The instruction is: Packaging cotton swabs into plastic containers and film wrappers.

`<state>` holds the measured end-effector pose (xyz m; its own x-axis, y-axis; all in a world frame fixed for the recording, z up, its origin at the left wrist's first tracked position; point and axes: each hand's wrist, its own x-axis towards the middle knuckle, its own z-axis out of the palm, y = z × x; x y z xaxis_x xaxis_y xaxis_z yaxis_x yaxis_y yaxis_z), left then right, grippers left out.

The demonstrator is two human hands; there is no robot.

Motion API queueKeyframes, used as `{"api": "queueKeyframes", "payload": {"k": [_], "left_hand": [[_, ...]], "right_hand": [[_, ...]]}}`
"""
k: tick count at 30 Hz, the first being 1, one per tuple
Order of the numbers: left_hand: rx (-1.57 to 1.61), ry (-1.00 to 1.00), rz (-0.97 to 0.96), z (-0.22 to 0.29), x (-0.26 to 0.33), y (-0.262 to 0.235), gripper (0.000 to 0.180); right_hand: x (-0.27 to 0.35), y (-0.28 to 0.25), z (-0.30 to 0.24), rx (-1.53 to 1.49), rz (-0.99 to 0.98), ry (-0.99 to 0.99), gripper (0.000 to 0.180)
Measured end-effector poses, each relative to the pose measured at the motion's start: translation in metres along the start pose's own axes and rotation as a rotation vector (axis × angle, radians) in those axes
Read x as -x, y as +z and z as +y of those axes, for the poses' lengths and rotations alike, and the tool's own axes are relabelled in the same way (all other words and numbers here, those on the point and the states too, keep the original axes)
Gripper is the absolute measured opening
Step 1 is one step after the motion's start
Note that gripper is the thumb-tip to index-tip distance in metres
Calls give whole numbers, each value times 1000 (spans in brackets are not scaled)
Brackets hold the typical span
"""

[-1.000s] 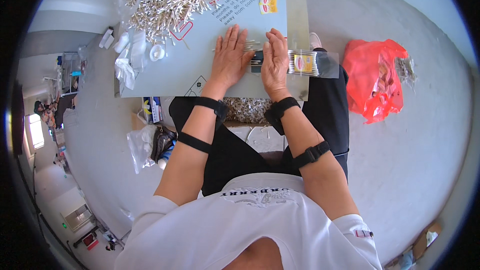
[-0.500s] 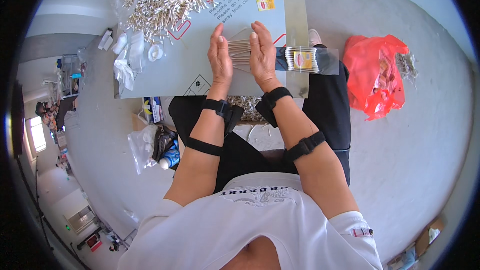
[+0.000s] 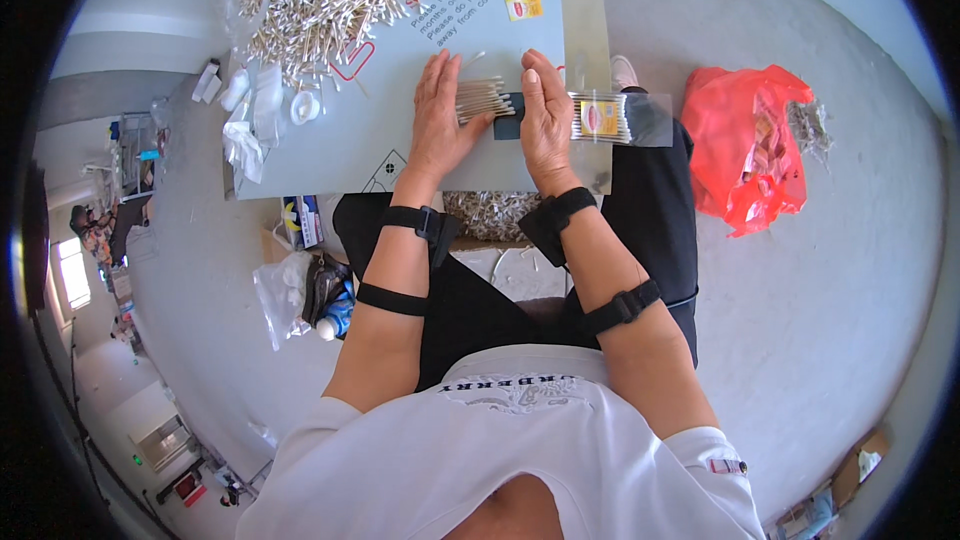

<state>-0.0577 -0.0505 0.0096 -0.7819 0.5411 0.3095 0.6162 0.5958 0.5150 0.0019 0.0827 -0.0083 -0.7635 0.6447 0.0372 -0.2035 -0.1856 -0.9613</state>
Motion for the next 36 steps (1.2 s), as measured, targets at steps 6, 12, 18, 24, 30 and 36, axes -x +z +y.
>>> {"api": "queueKeyframes", "payload": {"k": [6, 12, 18, 24, 30, 36], "left_hand": [[92, 53, 47, -3, -12, 9, 56], [278, -55, 69, 4, -2, 11, 45], [612, -298, 422, -4, -12, 22, 44], [784, -311, 267, 22, -19, 34, 44], [809, -238, 189, 30, -17, 36, 33], [445, -90, 191, 26, -22, 37, 26]], "right_hand": [[-13, 5, -1, 2, -74, -11, 40], [-16, 0, 6, 30, -61, -15, 40], [-13, 17, 11, -18, -28, -53, 37], [-12, 6, 8, 12, -81, 4, 43], [-6, -7, -1, 9, -63, 31, 41], [-18, -7, -4, 37, -16, 14, 39]]}}
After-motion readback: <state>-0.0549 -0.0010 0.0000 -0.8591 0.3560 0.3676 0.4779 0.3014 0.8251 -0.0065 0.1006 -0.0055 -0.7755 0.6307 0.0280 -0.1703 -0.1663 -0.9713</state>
